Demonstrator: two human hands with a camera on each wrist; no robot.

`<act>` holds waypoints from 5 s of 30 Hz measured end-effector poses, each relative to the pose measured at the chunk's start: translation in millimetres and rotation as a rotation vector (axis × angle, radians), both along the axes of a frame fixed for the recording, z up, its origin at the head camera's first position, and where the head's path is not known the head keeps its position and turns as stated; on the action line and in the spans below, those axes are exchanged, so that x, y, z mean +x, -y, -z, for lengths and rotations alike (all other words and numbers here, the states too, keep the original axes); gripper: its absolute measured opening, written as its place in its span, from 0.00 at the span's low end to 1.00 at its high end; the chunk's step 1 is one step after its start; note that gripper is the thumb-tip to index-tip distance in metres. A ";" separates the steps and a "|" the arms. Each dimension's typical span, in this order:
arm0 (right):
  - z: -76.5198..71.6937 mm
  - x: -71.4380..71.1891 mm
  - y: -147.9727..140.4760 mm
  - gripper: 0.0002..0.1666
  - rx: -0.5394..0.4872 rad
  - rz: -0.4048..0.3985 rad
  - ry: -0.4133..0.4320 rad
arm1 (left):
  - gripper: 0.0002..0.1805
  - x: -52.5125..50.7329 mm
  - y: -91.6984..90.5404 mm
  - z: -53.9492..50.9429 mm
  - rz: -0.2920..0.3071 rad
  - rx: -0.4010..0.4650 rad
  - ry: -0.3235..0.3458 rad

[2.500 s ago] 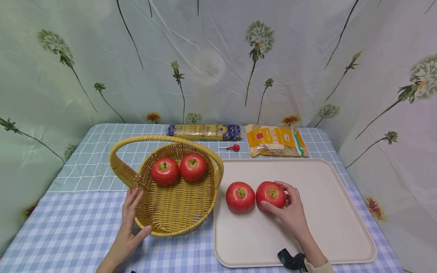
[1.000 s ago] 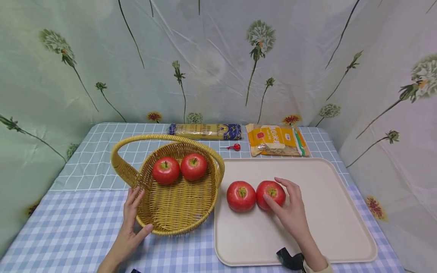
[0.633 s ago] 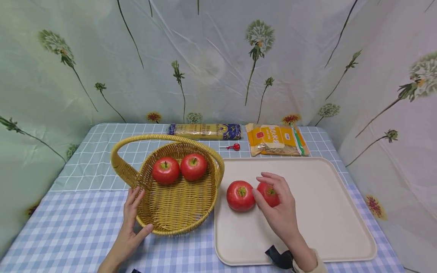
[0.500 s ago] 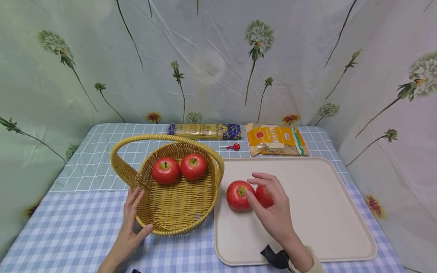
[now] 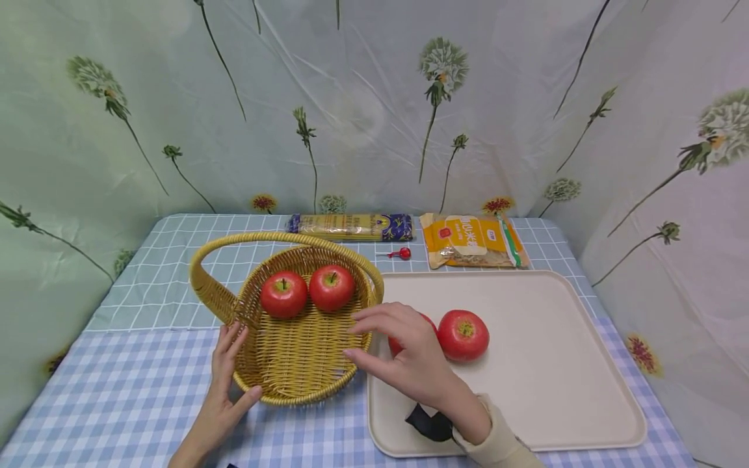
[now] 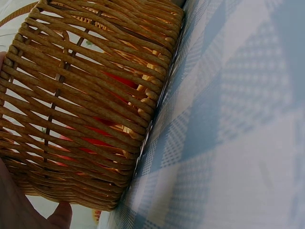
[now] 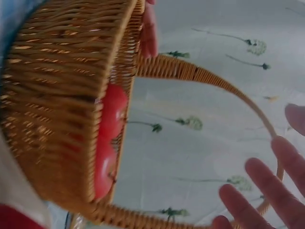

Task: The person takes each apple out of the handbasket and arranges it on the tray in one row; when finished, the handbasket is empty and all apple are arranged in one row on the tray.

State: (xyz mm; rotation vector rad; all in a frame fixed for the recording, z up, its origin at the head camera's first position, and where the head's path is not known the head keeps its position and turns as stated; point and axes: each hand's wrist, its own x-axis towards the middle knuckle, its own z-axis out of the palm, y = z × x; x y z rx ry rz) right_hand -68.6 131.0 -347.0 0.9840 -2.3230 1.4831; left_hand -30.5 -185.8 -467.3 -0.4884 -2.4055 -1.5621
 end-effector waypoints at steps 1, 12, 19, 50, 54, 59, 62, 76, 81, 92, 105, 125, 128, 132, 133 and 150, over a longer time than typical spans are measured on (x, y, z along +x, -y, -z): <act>-1.3 -1.7 3.9 0.17 0.010 -0.025 -0.005 | 0.48 0.1 0.0 -0.1 -0.001 0.001 -0.003; -13.6 -21.4 40.8 0.19 0.314 -0.052 -0.064 | 0.47 0.3 0.0 -0.4 0.001 -0.006 -0.001; -16.7 -39.6 65.5 0.29 0.481 0.020 -0.023 | 0.47 -0.1 -0.3 -1.9 -0.002 -0.010 -0.005; 27.4 -85.0 99.8 0.32 0.586 0.321 0.308 | 0.47 0.8 0.3 1.0 -0.002 -0.002 -0.021; 30.3 -88.2 99.7 0.31 0.579 0.336 0.288 | 0.47 0.3 -0.3 0.9 -0.003 0.004 -0.025; 32.8 -93.7 100.4 0.30 0.590 0.351 0.249 | 0.46 0.7 -0.9 -0.6 -0.006 0.006 -0.012; 34.2 -95.8 100.5 0.31 0.602 0.351 0.237 | 0.46 1.2 -0.6 -0.5 0.001 0.008 -0.009; 35.1 -95.1 99.6 0.33 0.593 0.321 0.333 | 0.47 1.5 -1.2 -2.1 0.006 0.012 0.008; 36.0 -95.8 97.9 0.35 0.579 0.272 0.387 | 0.47 2.2 -1.1 -2.2 0.003 0.011 0.007; 39.9 -96.4 97.5 0.34 0.568 0.293 0.361 | 0.47 1.4 -0.5 0.0 0.014 0.018 0.013; 32.9 -89.1 97.0 0.33 0.490 0.316 0.270 | 0.47 1.8 -1.4 -3.3 0.015 0.015 0.029; 16.3 -70.8 94.1 0.35 0.276 0.286 0.246 | 0.47 1.5 -0.6 -2.1 0.016 0.018 0.019; 14.2 -67.0 93.5 0.34 0.249 0.274 0.220 | 0.47 1.4 -0.5 -2.0 0.016 0.016 0.019; 11.1 -62.0 93.0 0.34 0.227 0.271 0.218 | 0.46 1.3 -0.1 -2.4 0.018 0.018 0.024; 10.3 -60.8 93.0 0.34 0.224 0.270 0.222 | 0.46 1.5 -0.1 -2.5 0.018 0.018 0.026; 0.5 -38.0 86.4 0.34 0.146 0.182 0.186 | 0.47 1.3 -0.3 -3.0 0.014 0.011 0.030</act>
